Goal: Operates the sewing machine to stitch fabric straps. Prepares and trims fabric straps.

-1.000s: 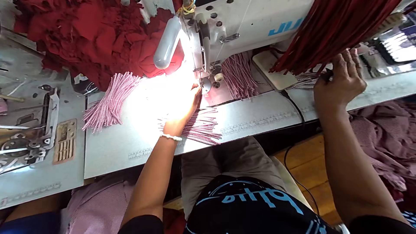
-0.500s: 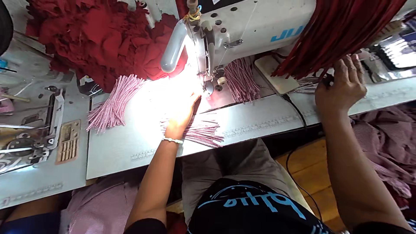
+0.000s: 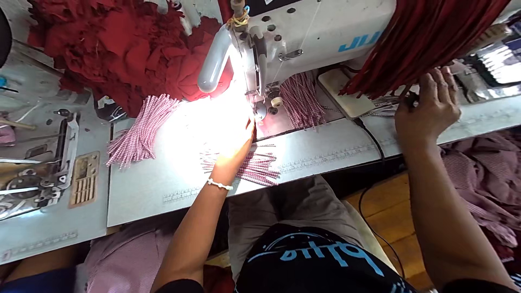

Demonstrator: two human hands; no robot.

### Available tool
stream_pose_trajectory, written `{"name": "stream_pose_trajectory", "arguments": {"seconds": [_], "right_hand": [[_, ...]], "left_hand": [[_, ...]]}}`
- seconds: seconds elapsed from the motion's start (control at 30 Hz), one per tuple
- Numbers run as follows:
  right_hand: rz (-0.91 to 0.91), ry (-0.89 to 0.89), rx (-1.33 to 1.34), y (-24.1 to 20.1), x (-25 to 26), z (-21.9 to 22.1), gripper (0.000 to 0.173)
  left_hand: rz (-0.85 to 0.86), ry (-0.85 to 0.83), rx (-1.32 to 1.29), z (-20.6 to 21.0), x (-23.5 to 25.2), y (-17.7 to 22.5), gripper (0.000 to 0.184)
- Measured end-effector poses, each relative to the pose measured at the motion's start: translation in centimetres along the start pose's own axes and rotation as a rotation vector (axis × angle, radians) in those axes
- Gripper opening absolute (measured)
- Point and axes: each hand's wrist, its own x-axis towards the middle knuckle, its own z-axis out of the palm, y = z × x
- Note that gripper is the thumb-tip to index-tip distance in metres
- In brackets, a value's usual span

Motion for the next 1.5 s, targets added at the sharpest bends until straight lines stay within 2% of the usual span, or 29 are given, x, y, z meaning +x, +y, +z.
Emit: {"name": "stream_pose_trajectory", "arguments": {"seconds": [0.13, 0.3, 0.37, 0.6, 0.8, 0.97, 1.1, 1.2, 1.3, 1.37, 1.5], "right_hand": [[0.02, -0.023, 0.023, 0.0, -0.2, -0.2, 0.049], [0.009, -0.027, 0.011, 0.1, 0.0, 0.0, 0.048], [0.004, -0.019, 0.012, 0.2, 0.2, 0.1, 0.047], [0.015, -0.017, 0.007, 0.3, 0.3, 0.3, 0.045], [0.004, -0.005, 0.014, 0.5, 0.2, 0.4, 0.045], [0.012, -0.022, 0.012, 0.4, 0.1, 0.3, 0.047], [0.007, -0.031, 0.023, 0.3, 0.1, 0.0, 0.048], [0.008, -0.035, 0.023, 0.2, 0.0, -0.1, 0.048], [-0.002, -0.025, 0.018, 0.4, 0.0, 0.0, 0.048], [-0.002, -0.025, 0.013, 0.4, 0.0, 0.0, 0.048], [-0.003, -0.02, 0.01, 0.5, -0.1, 0.1, 0.048]], "left_hand": [[-0.029, -0.085, -0.009, -2.0, -0.9, 0.7, 0.05], [0.005, -0.07, -0.021, -2.3, -0.8, 0.3, 0.049], [-0.032, -0.113, -0.049, -2.8, -0.8, 0.2, 0.05], [0.084, -0.03, -0.076, -0.5, 0.7, -2.1, 0.039], [0.013, -0.049, -0.001, -1.7, 0.1, -0.5, 0.04], [-0.013, -0.002, 0.008, -0.3, 0.8, -0.8, 0.039], [-0.061, -0.058, -0.058, -2.6, -0.9, 0.9, 0.044], [0.036, 0.013, 0.011, -1.9, -0.7, 0.8, 0.048], [0.127, 0.096, 0.051, -0.8, -0.1, 0.1, 0.042], [0.145, 0.102, 0.037, -1.1, -0.4, -0.3, 0.041], [0.098, -0.004, -0.01, -2.4, -0.8, -0.9, 0.05]]}}
